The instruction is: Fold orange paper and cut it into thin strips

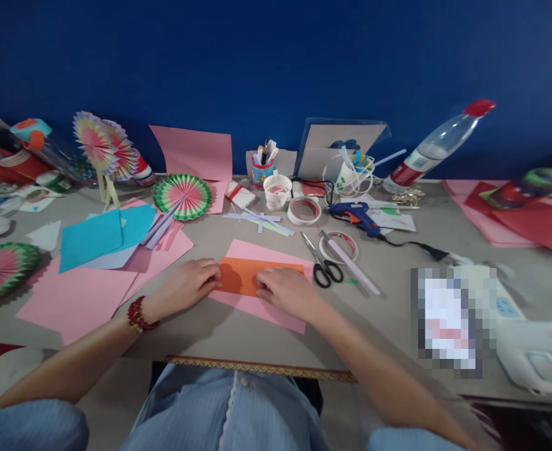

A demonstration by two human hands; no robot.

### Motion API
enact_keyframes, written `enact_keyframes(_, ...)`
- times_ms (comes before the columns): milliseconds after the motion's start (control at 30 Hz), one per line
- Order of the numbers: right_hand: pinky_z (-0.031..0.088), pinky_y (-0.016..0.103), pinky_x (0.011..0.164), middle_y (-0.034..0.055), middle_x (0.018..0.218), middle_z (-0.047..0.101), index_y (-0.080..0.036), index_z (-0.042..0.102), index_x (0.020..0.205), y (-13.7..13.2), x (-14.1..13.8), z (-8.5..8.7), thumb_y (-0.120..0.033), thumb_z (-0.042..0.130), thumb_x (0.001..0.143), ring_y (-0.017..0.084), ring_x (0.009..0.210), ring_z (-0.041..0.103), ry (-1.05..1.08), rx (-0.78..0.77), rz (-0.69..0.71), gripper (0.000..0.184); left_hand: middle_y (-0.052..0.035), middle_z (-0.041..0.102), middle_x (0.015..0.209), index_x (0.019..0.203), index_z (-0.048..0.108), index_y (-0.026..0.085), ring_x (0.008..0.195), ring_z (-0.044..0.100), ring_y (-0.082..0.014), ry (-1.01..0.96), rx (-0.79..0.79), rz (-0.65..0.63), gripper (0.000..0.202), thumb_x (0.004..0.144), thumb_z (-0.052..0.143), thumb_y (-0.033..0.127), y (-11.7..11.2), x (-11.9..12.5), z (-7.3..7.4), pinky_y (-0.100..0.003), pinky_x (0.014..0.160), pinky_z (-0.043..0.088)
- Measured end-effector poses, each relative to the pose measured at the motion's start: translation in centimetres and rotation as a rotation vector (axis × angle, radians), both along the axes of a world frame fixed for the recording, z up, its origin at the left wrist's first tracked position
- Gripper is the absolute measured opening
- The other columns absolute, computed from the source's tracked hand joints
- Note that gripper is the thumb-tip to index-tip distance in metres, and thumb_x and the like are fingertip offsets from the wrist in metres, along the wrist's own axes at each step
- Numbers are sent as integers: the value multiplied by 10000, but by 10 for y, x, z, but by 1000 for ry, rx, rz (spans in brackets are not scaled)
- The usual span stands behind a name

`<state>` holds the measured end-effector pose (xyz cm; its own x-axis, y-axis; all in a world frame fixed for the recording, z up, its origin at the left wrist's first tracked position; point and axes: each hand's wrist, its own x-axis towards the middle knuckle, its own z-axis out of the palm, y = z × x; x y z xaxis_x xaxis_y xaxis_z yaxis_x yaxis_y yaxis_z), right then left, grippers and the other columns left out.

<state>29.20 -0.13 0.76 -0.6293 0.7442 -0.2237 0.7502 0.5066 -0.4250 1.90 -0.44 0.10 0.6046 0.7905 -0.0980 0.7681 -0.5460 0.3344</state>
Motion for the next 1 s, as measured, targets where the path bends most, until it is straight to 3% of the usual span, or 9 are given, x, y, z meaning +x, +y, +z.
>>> enact_keyframes(467,317,281,666,2,885,683,-221,578,873,-1,2,-4,-274,624,961,179,832,616,17,2,-29,112,-28,607,877,857,575,184,801,579,-183,6,-7,-19,177,1006,522,264,2,0,1,-300,726,393)
enact_keyframes(600,316,279,662,10,895,689,-222,584,889,-1,2,-6,-278,615,967,184,845,623,19,5,-36,101,-47,614,974,967,583,180,885,578,-199,-6,30,-13,56,987,541,211,1,0,5,-317,802,427)
enact_keyframes(733,331,280,673,12,896,688,-221,593,900,-1,2,-4,-278,627,957,183,843,625,21,-4,-37,87,-97,606,1119,1212,597,202,1077,544,-242,26,146,-236,266,996,466,118,0,9,9,-385,969,404)
enact_keyframes(833,332,280,676,13,893,687,-220,594,896,-1,2,-3,-260,629,947,185,848,624,17,-3,-25,74,-90,630,1089,1240,614,215,1051,562,-225,-7,117,-423,300,1014,438,129,-2,20,5,-361,946,419)
enact_keyframes(1000,332,281,682,17,896,684,-220,594,879,-2,0,-5,-250,624,943,189,857,621,16,26,-22,77,-101,640,1070,1185,635,161,991,572,-227,28,183,-439,244,1035,445,188,-9,33,-5,-357,885,437)
